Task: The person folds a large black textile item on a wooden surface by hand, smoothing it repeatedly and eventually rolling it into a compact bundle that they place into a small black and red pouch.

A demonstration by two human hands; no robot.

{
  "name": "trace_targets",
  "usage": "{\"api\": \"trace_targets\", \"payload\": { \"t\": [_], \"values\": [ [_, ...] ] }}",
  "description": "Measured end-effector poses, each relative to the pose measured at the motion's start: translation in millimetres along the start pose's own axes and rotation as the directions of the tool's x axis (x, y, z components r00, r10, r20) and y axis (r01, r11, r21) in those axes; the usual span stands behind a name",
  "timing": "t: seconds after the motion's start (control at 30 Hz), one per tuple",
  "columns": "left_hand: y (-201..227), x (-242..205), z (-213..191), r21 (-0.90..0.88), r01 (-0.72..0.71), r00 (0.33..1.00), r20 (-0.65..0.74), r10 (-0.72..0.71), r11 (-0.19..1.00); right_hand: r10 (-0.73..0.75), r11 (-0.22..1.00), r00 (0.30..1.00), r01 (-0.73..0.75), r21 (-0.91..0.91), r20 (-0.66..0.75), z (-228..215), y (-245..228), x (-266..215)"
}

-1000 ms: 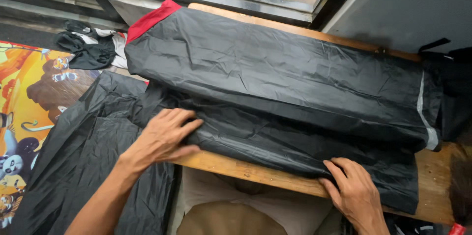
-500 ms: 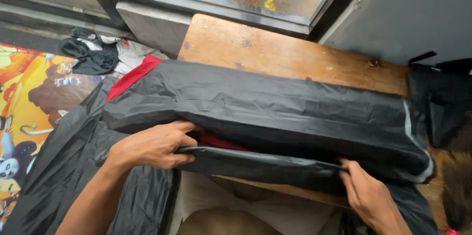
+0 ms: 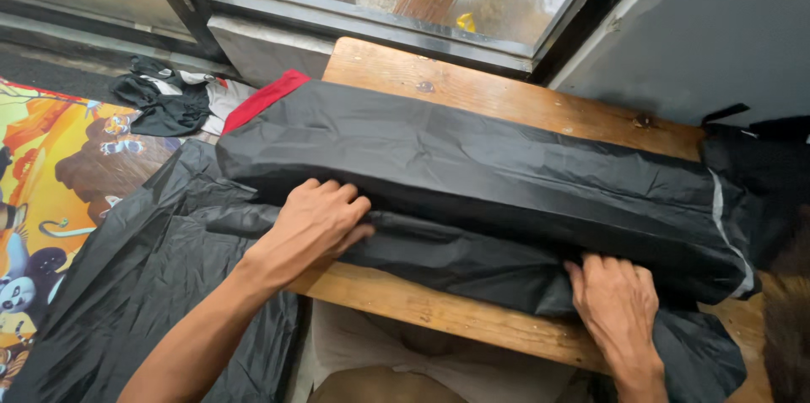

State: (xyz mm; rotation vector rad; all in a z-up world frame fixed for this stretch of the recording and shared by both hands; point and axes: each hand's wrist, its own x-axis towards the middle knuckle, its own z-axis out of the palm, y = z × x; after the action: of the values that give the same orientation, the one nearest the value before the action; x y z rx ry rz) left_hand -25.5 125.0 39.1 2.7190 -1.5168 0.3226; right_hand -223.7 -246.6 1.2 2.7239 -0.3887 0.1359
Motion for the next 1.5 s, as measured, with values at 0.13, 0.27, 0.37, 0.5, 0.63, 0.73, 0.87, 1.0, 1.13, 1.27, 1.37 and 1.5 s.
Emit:
{"api": "trace_targets", "payload": {
  "t": [0.13,0.27,0.37,0.5,0.63,0.73,0.87,1.0,1.13,1.27,1.37,1.5],
  "values": [
    [-1,3,34,0.062,0.133,0.991,-0.032,-0.132,0.989,-0.008,1.0,1.0,0.009,0.022,-0.019,13,0,6],
    [9,14,50,0.198,0.268,0.963,-0.03,-0.267,0.943,0.09,0.995,0.984,-0.093,0.016,0.156,-1,0,20],
    [12,16,61,0.202,0.191,0.979,-0.111,-0.172,0.961,0.107,0.993,0.946,-0.115,0.006,0.306,-13,-1,34],
    [-10,23,74,0.14,0.061,0.998,-0.034,-0.057,0.988,0.174,0.981,0.876,-0.193,-0.002,0.449,-30,-2,43],
    [-29,42,74,-0.077,0.078,0.994,0.078,-0.072,0.994,0.102,0.995,0.977,-0.098,-0.031,0.187,-39,-4,30],
    [-35,52,84,-0.129,0.049,0.988,0.152,-0.029,0.99,-0.02,1.0,0.979,0.019,0.004,0.201,-31,7,23],
    [-33,63,117,-0.043,0.13,0.976,0.181,-0.12,0.991,-0.022,0.988,0.93,-0.035,0.147,0.366,0,30,34],
    [-7,74,88,0.117,0.17,0.97,0.155,-0.188,0.978,0.091,0.986,0.893,-0.143,0.085,0.441,-7,33,46],
    [3,81,103,0.15,0.248,0.956,0.126,-0.267,0.957,0.128,0.964,0.921,-0.203,0.174,0.368,5,34,53],
    [12,80,125,0.218,0.287,0.95,-0.189,-0.248,0.933,0.202,0.965,0.862,-0.257,0.057,0.464,10,37,54],
    [2,79,117,0.141,0.274,0.865,-0.468,-0.18,0.951,0.116,0.992,0.873,-0.083,-0.091,0.474,7,35,56],
    [-27,72,106,0.042,0.141,0.899,-0.423,-0.11,0.989,0.187,0.973,0.841,-0.231,0.024,0.508,27,37,59]
  ]
}}
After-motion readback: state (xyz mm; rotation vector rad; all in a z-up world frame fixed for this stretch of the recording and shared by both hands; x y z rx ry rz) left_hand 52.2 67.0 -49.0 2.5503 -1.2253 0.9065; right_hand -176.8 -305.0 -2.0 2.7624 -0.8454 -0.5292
